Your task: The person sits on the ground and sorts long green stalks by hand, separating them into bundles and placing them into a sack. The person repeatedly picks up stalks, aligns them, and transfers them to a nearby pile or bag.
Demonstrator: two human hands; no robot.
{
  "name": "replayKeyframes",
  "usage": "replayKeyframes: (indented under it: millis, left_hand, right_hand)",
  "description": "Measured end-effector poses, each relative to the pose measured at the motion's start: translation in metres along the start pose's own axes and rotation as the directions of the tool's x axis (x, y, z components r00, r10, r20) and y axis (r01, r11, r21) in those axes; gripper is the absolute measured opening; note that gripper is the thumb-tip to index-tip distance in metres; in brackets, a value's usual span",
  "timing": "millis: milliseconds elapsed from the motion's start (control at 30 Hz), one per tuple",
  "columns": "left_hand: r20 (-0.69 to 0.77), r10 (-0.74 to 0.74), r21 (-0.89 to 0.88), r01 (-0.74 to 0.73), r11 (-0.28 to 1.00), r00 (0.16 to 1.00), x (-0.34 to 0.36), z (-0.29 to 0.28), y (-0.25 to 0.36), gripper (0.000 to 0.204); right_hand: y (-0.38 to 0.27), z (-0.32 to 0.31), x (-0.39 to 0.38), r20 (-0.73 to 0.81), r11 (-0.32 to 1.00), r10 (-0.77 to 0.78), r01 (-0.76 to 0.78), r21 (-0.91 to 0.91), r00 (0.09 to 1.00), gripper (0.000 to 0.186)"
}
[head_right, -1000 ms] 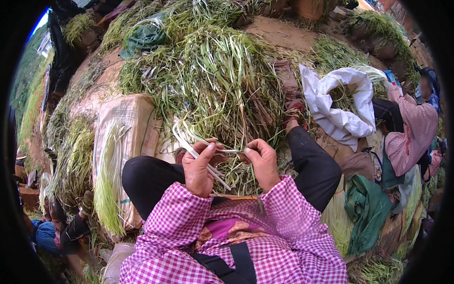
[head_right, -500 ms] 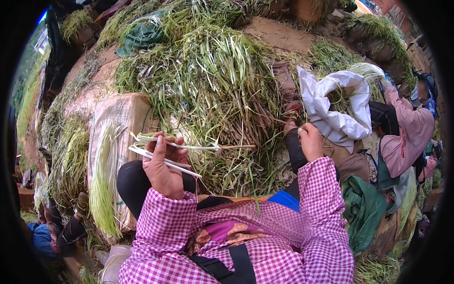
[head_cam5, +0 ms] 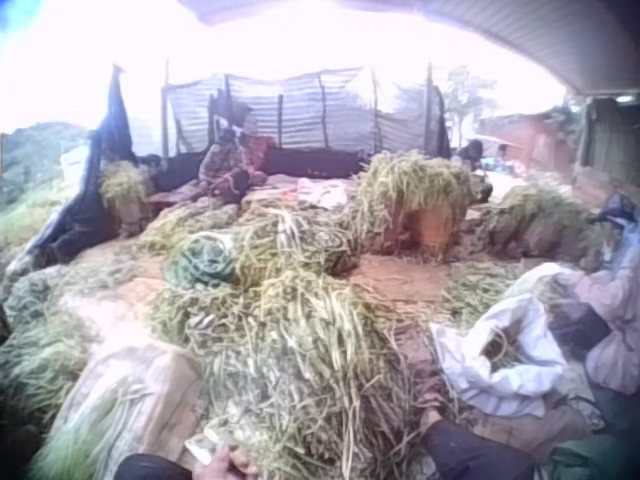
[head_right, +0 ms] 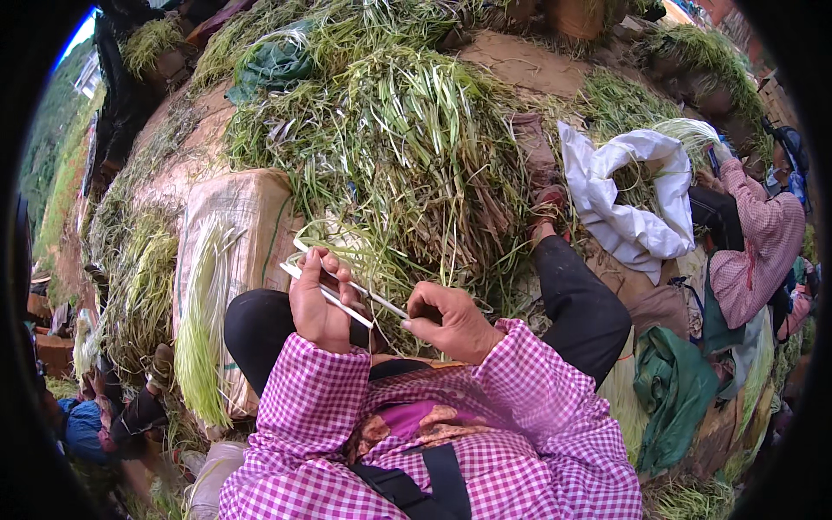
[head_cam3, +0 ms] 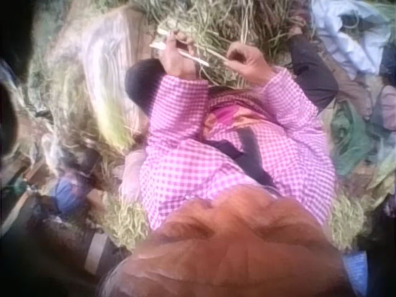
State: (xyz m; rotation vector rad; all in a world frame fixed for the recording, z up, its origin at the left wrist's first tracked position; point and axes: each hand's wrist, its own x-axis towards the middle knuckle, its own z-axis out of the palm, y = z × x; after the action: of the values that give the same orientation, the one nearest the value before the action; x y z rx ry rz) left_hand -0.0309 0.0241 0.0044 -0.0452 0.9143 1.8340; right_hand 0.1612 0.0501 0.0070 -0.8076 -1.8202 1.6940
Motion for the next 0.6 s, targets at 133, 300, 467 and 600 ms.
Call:
replayKeyframes:
  millis: [133, 300, 467, 600]
  left_hand:
    - [0.052, 0.149, -0.061, -0.146, 0.987, 0.988, 0.010, 0.006, 0.024, 0.014]
    - [0.098, 0.185, 0.013, -0.187, 0.982, 0.978, 0.016, 0.023, 0.038, 0.013]
    - [-0.021, 0.284, -0.035, -0.285, 0.958, 0.959, 0.038, 0.031, 0.081, 0.012]
    - [0.052, 0.258, 0.090, -0.262, 0.961, 0.965, 0.043, 0.029, 0.083, 0.014]
  right_hand:
    - [-0.010, -0.026, -0.014, 0.072, 0.975, -0.112, 0.124, -0.186, 0.991, 0.013]
    - [-0.024, -0.037, -0.022, 0.068, 0.933, -0.178, 0.190, -0.306, 0.982, 0.014]
    - [-0.020, -0.054, -0.053, 0.101, 0.885, -0.169, 0.196, -0.423, 0.980, 0.012]
    - [0.021, -0.068, -0.066, 0.081, 0.655, -0.015, 0.071, -0.752, 0.997, 0.006]
